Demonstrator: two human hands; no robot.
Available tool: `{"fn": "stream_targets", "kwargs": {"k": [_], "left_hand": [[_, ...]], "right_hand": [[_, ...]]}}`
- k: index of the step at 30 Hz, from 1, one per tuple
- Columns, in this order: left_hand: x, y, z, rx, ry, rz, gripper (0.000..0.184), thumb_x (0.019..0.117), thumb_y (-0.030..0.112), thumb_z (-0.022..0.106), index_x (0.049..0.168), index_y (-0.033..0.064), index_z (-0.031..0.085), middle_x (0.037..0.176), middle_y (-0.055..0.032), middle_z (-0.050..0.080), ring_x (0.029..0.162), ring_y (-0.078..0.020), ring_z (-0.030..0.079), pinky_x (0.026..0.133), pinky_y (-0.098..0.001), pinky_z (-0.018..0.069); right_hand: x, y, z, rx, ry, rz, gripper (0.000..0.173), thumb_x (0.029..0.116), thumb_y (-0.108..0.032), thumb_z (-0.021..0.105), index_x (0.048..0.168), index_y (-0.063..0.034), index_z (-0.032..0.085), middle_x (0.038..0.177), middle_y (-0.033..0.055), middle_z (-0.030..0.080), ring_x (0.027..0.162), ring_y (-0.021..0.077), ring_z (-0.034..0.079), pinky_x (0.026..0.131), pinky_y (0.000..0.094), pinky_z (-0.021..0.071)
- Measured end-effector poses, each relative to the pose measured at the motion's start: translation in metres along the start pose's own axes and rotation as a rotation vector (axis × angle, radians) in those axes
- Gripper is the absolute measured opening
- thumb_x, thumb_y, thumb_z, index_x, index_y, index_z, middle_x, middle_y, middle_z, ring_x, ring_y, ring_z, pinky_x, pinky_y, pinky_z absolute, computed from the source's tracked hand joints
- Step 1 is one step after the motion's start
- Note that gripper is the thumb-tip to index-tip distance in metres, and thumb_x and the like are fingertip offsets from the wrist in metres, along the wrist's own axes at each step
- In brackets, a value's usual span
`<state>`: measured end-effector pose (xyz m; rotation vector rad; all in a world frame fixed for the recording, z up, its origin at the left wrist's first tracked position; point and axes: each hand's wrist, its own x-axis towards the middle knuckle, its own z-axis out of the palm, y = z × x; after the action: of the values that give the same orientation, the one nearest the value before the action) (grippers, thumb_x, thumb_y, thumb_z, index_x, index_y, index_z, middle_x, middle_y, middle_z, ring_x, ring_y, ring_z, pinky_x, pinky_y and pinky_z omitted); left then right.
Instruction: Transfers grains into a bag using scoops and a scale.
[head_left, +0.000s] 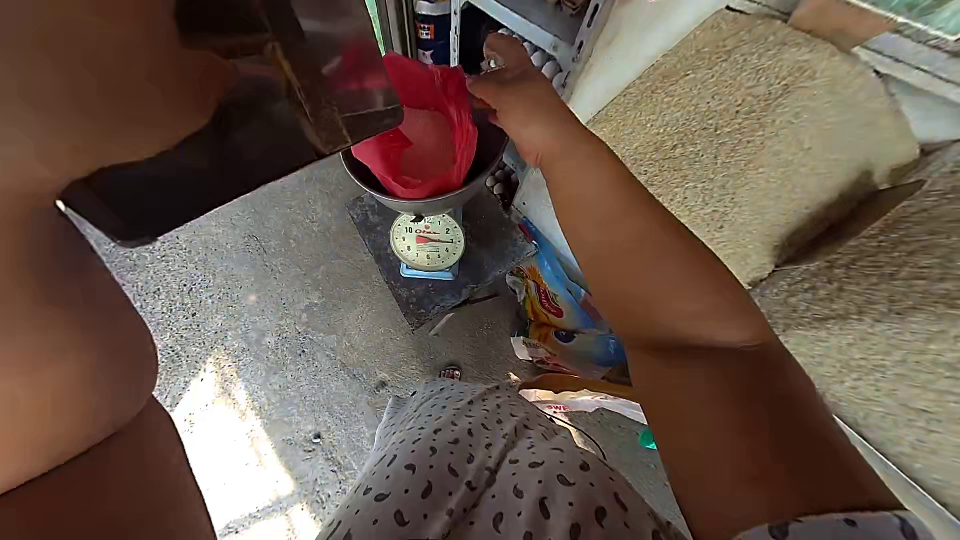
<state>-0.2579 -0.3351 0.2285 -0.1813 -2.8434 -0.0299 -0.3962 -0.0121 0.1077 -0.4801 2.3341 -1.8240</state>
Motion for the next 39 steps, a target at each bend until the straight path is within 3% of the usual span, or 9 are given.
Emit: {"fn": "stream_targets", "kwargs": {"k": [2,5,8,11,14,17,20,23,39], "left_hand": [[-0.045,0.002,-0.013,-0.087,-0.073,-0.109,0.043,0.0998,0.028,0.063,0.138,0.0103,0.057,0.127,-0.0231,0.063,0.115,-0.0361,0.064,0.096,-0.0604,0.0510],[-0.118,0.006,0.007,-0.223,0.065,-0.136,0.041,0.1010,0.025,0.064,0.137,0.0058,0.060,0.137,-0.0160,0.062,0.128,-0.0225,0.060,0.111,-0.0419,0.0471],[-0.154,-0.006,0.038,-0.258,0.136,-0.135,0.041,0.1014,0.033,0.062,0.131,0.0055,0.062,0.125,-0.0167,0.066,0.115,-0.0236,0.066,0.101,-0.0470,0.0526],[-0.127,0.019,0.038,-0.118,0.107,-0.149,0.048,0.0997,0.042,0.058,0.135,0.0097,0.062,0.112,-0.0249,0.069,0.098,-0.0436,0.069,0.083,-0.0697,0.0503],[-0.073,0.064,0.031,0.000,-0.022,-0.114,0.032,0.1003,0.029,0.061,0.117,0.0019,0.067,0.091,-0.0329,0.067,0.083,-0.0578,0.065,0.067,-0.0779,0.0444],[-0.020,0.105,0.030,0.127,-0.295,-0.209,0.024,0.1020,0.023,0.062,0.106,0.0006,0.067,0.096,-0.0307,0.067,0.094,-0.0552,0.065,0.072,-0.0734,0.0493],[0.016,0.118,0.048,0.141,-0.405,-0.222,0.022,0.0980,0.020,0.064,0.100,-0.0016,0.067,0.102,-0.0292,0.067,0.100,-0.0518,0.066,0.074,-0.0713,0.0513],[0.036,0.125,0.063,0.087,-0.451,-0.222,0.021,0.0966,0.018,0.064,0.100,-0.0022,0.068,0.106,-0.0286,0.067,0.104,-0.0497,0.066,0.075,-0.0709,0.0519],[-0.034,0.064,0.108,-0.315,-0.108,-0.180,0.027,0.1004,0.022,0.065,0.119,0.0045,0.071,0.105,-0.0190,0.074,0.100,-0.0363,0.071,0.090,-0.0604,0.0528]], "right_hand": [[-0.017,0.010,-0.015,-0.054,-0.010,-0.017,0.069,0.1015,-0.029,0.060,0.160,-0.0115,0.028,0.140,0.0143,0.059,0.126,0.0224,0.061,0.104,0.0422,0.0521],[-0.044,0.026,-0.042,-0.186,-0.032,-0.017,0.069,0.1017,-0.030,0.059,0.161,-0.0134,0.028,0.147,0.0159,0.054,0.126,0.0237,0.060,0.103,0.0425,0.0526],[-0.060,0.042,-0.060,-0.306,-0.046,-0.007,0.064,0.1015,-0.029,0.062,0.157,-0.0122,0.036,0.151,0.0171,0.050,0.126,0.0248,0.061,0.102,0.0420,0.0533],[-0.051,0.038,-0.053,-0.411,-0.003,-0.053,0.056,0.0985,-0.039,0.066,0.143,-0.0069,0.055,0.142,0.0184,0.056,0.122,0.0278,0.062,0.102,0.0461,0.0523],[-0.029,0.010,-0.015,-0.516,0.103,-0.111,0.066,0.0909,-0.053,0.071,0.133,-0.0036,0.061,0.126,0.0185,0.064,0.111,0.0302,0.065,0.096,0.0510,0.0534],[-0.006,-0.014,0.029,-0.598,0.135,-0.025,0.075,0.0861,-0.054,0.075,0.140,-0.0058,0.054,0.117,0.0176,0.069,0.110,0.0342,0.067,0.093,0.0578,0.0535],[0.007,-0.025,0.049,-0.595,0.162,0.083,0.059,0.0923,-0.020,0.068,0.146,-0.0061,0.047,0.122,0.0201,0.068,0.115,0.0363,0.067,0.095,0.0573,0.0530],[0.012,-0.025,0.045,-0.470,0.188,0.052,0.060,0.0961,-0.012,0.062,0.153,-0.0073,0.041,0.128,0.0201,0.066,0.116,0.0341,0.066,0.097,0.0531,0.0529],[0.019,-0.015,0.041,-0.350,0.108,-0.004,0.063,0.0922,-0.006,0.065,0.151,-0.0102,0.043,0.124,0.0147,0.068,0.099,0.0245,0.072,0.084,0.0418,0.0611]]}}
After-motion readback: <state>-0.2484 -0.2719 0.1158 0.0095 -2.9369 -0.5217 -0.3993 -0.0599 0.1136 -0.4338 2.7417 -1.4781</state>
